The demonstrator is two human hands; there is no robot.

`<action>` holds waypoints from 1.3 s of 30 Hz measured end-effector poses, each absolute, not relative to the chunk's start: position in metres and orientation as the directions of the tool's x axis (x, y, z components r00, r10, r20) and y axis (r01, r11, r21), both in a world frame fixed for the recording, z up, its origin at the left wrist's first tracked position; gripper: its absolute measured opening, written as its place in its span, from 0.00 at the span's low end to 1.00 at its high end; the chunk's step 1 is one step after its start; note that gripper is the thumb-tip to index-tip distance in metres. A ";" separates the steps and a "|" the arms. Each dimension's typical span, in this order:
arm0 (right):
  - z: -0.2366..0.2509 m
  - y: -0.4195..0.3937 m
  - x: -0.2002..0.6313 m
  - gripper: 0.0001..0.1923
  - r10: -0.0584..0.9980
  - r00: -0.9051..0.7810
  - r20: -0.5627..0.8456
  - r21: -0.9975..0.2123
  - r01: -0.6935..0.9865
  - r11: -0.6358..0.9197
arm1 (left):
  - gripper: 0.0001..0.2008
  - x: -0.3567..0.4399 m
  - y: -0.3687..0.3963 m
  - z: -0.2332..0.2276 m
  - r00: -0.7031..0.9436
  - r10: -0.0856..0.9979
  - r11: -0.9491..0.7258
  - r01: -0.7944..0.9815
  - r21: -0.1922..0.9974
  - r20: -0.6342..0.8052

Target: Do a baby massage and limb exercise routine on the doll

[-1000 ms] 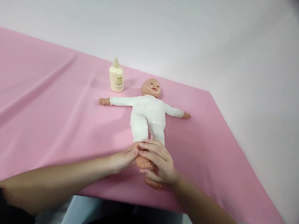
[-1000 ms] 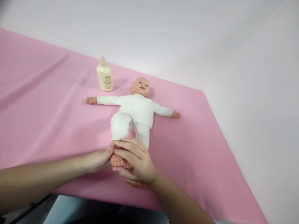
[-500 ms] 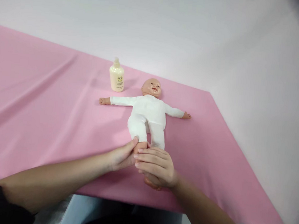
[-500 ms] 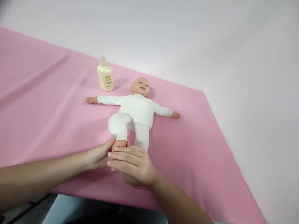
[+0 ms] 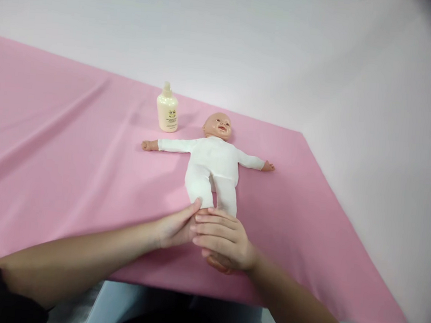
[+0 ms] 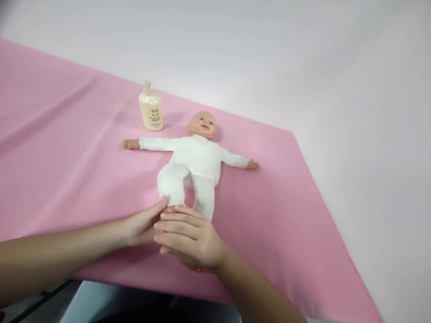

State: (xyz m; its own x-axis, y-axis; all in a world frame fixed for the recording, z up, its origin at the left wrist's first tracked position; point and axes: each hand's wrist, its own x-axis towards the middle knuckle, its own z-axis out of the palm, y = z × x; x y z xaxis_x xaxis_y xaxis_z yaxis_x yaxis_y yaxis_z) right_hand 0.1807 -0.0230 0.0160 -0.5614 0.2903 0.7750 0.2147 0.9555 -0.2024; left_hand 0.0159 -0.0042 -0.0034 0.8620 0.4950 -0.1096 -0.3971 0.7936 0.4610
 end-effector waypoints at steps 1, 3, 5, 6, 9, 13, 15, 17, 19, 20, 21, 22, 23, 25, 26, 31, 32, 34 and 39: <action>0.016 -0.024 0.180 0.11 0.286 -0.553 0.783 -0.204 0.206 0.957 | 0.24 0.016 -0.004 -0.003 0.862 0.493 0.800 -0.397 0.450 -0.118; 0.015 -0.024 0.180 0.09 0.286 -0.547 0.786 -0.213 0.194 0.957 | 0.22 0.016 -0.003 -0.002 0.863 0.490 0.808 -0.396 0.436 -0.124; 0.014 -0.024 0.181 0.09 0.289 -0.560 0.777 -0.225 0.182 0.957 | 0.22 0.016 -0.003 -0.002 0.860 0.496 0.804 -0.405 0.435 -0.117; 0.013 -0.023 0.181 0.10 0.290 -0.572 0.767 -0.227 0.181 0.957 | 0.22 0.016 -0.004 -0.002 0.862 0.494 0.803 -0.403 0.439 -0.113; 0.014 -0.021 0.183 0.14 0.301 -0.613 0.730 -0.215 0.212 0.953 | 0.24 0.016 -0.004 -0.002 0.877 0.470 0.806 -0.382 0.453 -0.098; 0.016 -0.020 0.184 0.18 0.314 -0.621 0.718 -0.200 0.248 0.948 | 0.25 0.017 -0.005 -0.002 0.880 0.474 0.799 -0.410 0.440 -0.039; 0.017 -0.019 0.184 0.19 0.325 -0.612 0.721 -0.209 0.254 0.944 | 0.26 0.017 -0.005 -0.003 0.882 0.471 0.794 -0.423 0.436 -0.002; 0.016 -0.019 0.184 0.19 0.328 -0.593 0.736 -0.218 0.252 0.943 | 0.26 0.017 -0.006 -0.004 0.880 0.475 0.782 -0.437 0.444 0.029; 0.015 -0.020 0.184 0.19 0.325 -0.559 0.763 -0.220 0.247 0.943 | 0.25 0.016 -0.006 -0.006 0.870 0.491 0.759 -0.454 0.466 0.049; 0.015 -0.020 0.185 0.20 0.330 -0.543 0.772 -0.226 0.252 0.941 | 0.24 0.016 -0.007 -0.007 0.864 0.500 0.746 -0.463 0.478 0.057; 0.015 -0.020 0.185 0.21 0.345 -0.529 0.775 -0.237 0.262 0.935 | 0.23 0.016 -0.007 -0.009 0.859 0.508 0.734 -0.469 0.491 0.062; 0.015 -0.019 0.185 0.22 0.370 -0.517 0.772 -0.257 0.279 0.925 | 0.22 0.015 -0.007 -0.010 0.852 0.519 0.720 -0.476 0.505 0.063; 0.015 -0.019 0.185 0.24 0.399 -0.510 0.762 -0.280 0.295 0.913 | 0.20 0.015 -0.007 -0.011 0.848 0.526 0.705 -0.480 0.522 0.070; 0.014 -0.019 0.186 0.26 0.440 -0.510 0.739 -0.325 0.303 0.896 | 0.17 0.014 -0.007 -0.014 0.838 0.539 0.677 -0.489 0.550 0.082; 0.014 -0.019 0.186 0.27 0.446 -0.512 0.734 -0.341 0.290 0.894 | 0.16 0.013 -0.006 -0.015 0.842 0.532 0.673 -0.485 0.559 0.089; 0.014 -0.020 0.186 0.24 0.409 -0.532 0.742 -0.360 0.200 0.912 | 0.18 0.012 -0.004 -0.015 0.881 0.469 0.735 -0.429 0.524 0.064; 0.014 -0.021 0.185 0.22 0.399 -0.531 0.748 -0.351 0.194 0.916 | 0.18 0.012 -0.004 -0.014 0.878 0.475 0.739 -0.433 0.516 0.057; 0.016 -0.023 0.185 0.20 0.382 -0.522 0.762 -0.329 0.196 0.924 | 0.17 0.013 -0.004 -0.011 0.868 0.493 0.736 -0.455 0.501 0.062; 0.018 -0.021 0.188 0.25 0.395 -0.585 0.708 -0.317 0.236 0.918 | 0.19 0.012 -0.004 -0.012 0.885 0.461 0.739 -0.426 0.522 0.070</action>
